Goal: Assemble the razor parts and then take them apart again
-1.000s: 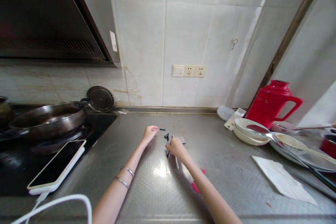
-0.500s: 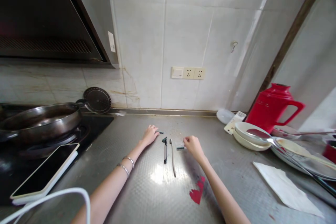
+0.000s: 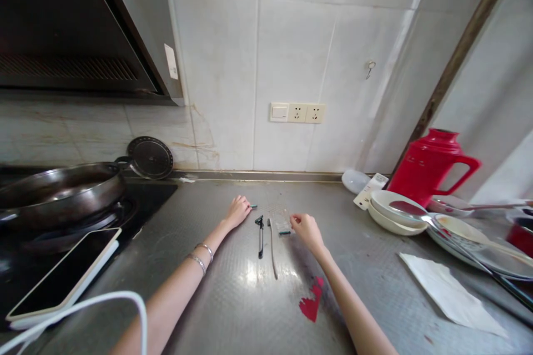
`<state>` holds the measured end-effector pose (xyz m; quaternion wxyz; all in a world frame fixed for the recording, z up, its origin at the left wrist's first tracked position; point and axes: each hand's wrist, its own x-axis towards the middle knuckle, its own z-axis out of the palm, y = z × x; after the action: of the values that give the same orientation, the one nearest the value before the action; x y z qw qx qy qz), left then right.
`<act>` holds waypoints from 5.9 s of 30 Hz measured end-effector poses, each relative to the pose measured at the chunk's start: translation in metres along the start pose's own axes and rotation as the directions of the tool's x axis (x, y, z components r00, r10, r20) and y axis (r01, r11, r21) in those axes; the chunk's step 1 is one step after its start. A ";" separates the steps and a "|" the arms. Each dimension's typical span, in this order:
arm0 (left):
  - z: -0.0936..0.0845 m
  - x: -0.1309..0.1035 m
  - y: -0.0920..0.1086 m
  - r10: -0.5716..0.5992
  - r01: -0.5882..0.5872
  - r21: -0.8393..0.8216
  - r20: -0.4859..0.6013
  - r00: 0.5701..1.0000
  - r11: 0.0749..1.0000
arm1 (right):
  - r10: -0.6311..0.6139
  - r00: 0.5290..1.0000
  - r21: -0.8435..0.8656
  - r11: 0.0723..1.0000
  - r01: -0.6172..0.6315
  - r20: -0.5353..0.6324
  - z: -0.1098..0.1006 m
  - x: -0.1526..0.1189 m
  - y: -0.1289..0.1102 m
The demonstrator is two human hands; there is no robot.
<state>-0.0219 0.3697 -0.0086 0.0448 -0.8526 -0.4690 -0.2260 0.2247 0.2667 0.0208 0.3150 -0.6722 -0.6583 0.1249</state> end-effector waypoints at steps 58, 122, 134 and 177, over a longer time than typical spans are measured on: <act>0.000 -0.017 0.114 0.119 -0.100 -0.111 0.179 0.977 0.989 | -0.265 0.937 -0.162 0.939 0.305 0.228 -0.007 0.003 0.015; -0.062 -0.090 0.085 -0.312 0.409 -0.276 0.335 0.889 0.870 | -0.029 0.928 -0.365 0.914 0.175 0.371 0.013 0.000 -0.048; -0.049 -0.090 0.140 -0.326 0.372 -0.045 0.392 0.860 0.927 | 0.126 0.917 -0.499 0.862 0.088 0.379 -0.056 0.006 0.072; -0.062 -0.034 0.173 -0.113 0.141 -0.170 0.165 0.980 0.975 | 0.064 0.956 -0.349 0.936 0.042 0.286 -0.090 0.013 0.038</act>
<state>0.0835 0.2291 0.0558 -0.0839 -0.8363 -0.5022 -0.2033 0.3092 0.2586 0.0716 0.0882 -0.6954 -0.7054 0.1052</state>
